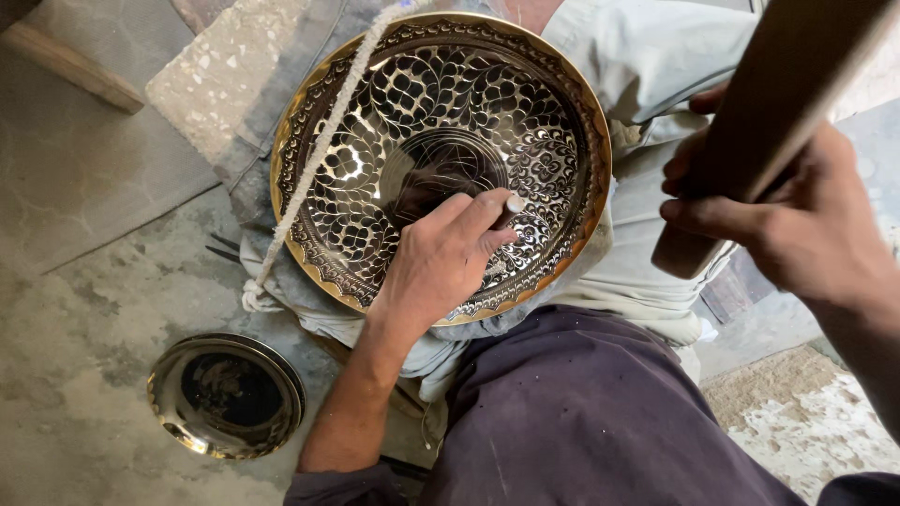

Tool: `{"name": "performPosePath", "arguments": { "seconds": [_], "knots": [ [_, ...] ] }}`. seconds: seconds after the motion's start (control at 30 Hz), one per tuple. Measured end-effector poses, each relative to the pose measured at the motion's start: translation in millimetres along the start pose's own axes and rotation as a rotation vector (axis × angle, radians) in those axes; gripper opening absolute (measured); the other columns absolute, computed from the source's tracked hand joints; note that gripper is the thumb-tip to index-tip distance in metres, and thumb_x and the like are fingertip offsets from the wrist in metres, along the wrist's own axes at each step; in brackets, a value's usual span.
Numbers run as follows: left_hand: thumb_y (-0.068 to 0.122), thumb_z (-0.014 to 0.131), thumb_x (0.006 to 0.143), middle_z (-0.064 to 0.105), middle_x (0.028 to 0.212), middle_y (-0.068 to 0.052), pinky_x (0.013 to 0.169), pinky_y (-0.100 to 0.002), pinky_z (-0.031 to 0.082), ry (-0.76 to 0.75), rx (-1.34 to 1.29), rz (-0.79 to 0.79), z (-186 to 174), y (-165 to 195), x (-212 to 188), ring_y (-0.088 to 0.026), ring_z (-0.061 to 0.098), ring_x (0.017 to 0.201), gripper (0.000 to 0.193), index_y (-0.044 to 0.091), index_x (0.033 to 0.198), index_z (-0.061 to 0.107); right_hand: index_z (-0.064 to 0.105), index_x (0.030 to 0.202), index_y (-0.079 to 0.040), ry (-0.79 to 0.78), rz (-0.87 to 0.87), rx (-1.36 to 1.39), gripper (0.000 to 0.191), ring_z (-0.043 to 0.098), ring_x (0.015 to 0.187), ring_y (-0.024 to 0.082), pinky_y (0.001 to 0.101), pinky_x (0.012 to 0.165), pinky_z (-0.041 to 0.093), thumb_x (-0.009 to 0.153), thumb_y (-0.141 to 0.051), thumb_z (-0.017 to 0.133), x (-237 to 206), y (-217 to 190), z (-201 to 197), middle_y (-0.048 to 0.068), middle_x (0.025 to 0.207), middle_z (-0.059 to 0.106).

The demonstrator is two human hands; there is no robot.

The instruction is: The person sits on the floor with an ornate brass tray on their lap, holds a small punch against the tray surface, and taps the punch with a wooden mallet to chase decorative lines into the metal, repositioning the punch across the tray between strikes.

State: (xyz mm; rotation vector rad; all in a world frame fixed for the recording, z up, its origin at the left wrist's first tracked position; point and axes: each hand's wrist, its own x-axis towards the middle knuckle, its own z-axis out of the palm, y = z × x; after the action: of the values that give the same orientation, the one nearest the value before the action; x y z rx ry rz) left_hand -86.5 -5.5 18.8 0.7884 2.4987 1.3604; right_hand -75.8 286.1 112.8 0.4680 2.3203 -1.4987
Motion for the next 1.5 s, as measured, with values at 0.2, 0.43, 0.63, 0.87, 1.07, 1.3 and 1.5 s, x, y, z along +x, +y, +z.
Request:
{"name": "performPosePath", "arguments": {
  "seconds": [0.2, 0.43, 0.63, 0.87, 1.07, 1.3, 1.5],
  "knots": [
    [0.022, 0.072, 0.101, 0.06, 0.09, -0.006, 0.063, -0.039, 0.055, -0.021, -0.014, -0.01, -1, 1, 4, -0.025, 0.065, 0.071, 0.035, 0.014, 0.132, 0.058, 0.058, 0.123, -0.001, 0.124, -0.254, -0.353, 0.041, 0.067, 0.093, 0.025, 0.0403, 0.08, 0.055, 0.084, 0.002, 0.069, 3, 24, 4, 0.013, 0.104, 0.067],
    [0.022, 0.073, 0.101, 0.059, 0.088, -0.005, 0.062, -0.037, 0.057, -0.039, -0.006, -0.014, 3, -3, 6, -0.022, 0.064, 0.067, 0.037, 0.015, 0.134, 0.058, 0.061, 0.123, -0.005, 0.185, -0.385, -0.501, 0.033, 0.066, 0.083, 0.024, 0.0334, 0.075, 0.054, 0.093, 0.003, 0.071, 0, 41, 3, 0.011, 0.101, 0.067],
    [0.022, 0.073, 0.101, 0.059, 0.087, -0.005, 0.061, -0.037, 0.057, -0.076, 0.004, -0.027, 4, -5, 7, -0.021, 0.064, 0.066, 0.037, 0.014, 0.134, 0.057, 0.061, 0.118, -0.002, 0.187, -0.499, -0.504, 0.031, 0.067, 0.088, 0.028, 0.037, 0.075, 0.053, 0.089, 0.004, 0.069, -3, 46, 2, 0.015, 0.103, 0.066],
    [0.021, 0.072, 0.101, 0.06, 0.089, -0.005, 0.062, -0.038, 0.057, -0.065, -0.008, -0.01, 3, -5, 9, -0.023, 0.065, 0.069, 0.039, 0.016, 0.136, 0.057, 0.061, 0.109, -0.007, 0.134, -0.375, -0.575, 0.026, 0.067, 0.083, 0.026, 0.0353, 0.073, 0.054, 0.086, 0.001, 0.071, -5, 50, 5, 0.009, 0.095, 0.067],
    [0.02, 0.073, 0.1, 0.059, 0.089, -0.005, 0.061, -0.039, 0.057, -0.073, 0.002, -0.005, 2, -4, 9, -0.024, 0.065, 0.068, 0.038, 0.018, 0.135, 0.057, 0.062, 0.11, -0.004, 0.223, -0.535, -0.84, 0.032, 0.066, 0.081, 0.027, 0.0416, 0.076, 0.055, 0.08, 0.005, 0.07, -3, 43, 6, 0.011, 0.095, 0.067],
    [0.018, 0.072, 0.099, 0.057, 0.086, -0.005, 0.06, -0.039, 0.056, -0.078, 0.019, -0.006, 2, -7, 8, -0.024, 0.066, 0.069, 0.039, 0.019, 0.136, 0.057, 0.073, 0.111, -0.01, 0.244, -0.631, -1.254, 0.028, 0.06, 0.066, 0.023, 0.0434, 0.064, 0.05, 0.085, 0.0, 0.072, -3, 29, 6, 0.007, 0.081, 0.068],
    [0.018, 0.071, 0.1, 0.056, 0.082, -0.004, 0.056, -0.034, 0.057, -0.072, 0.019, 0.028, 4, -10, 8, -0.019, 0.062, 0.062, 0.047, 0.017, 0.144, 0.055, 0.07, 0.127, -0.009, 0.17, -0.543, -0.972, 0.046, 0.06, 0.082, 0.025, 0.0473, 0.077, 0.047, 0.081, -0.003, 0.064, -9, 45, 4, 0.009, 0.096, 0.068]
  ]
}}
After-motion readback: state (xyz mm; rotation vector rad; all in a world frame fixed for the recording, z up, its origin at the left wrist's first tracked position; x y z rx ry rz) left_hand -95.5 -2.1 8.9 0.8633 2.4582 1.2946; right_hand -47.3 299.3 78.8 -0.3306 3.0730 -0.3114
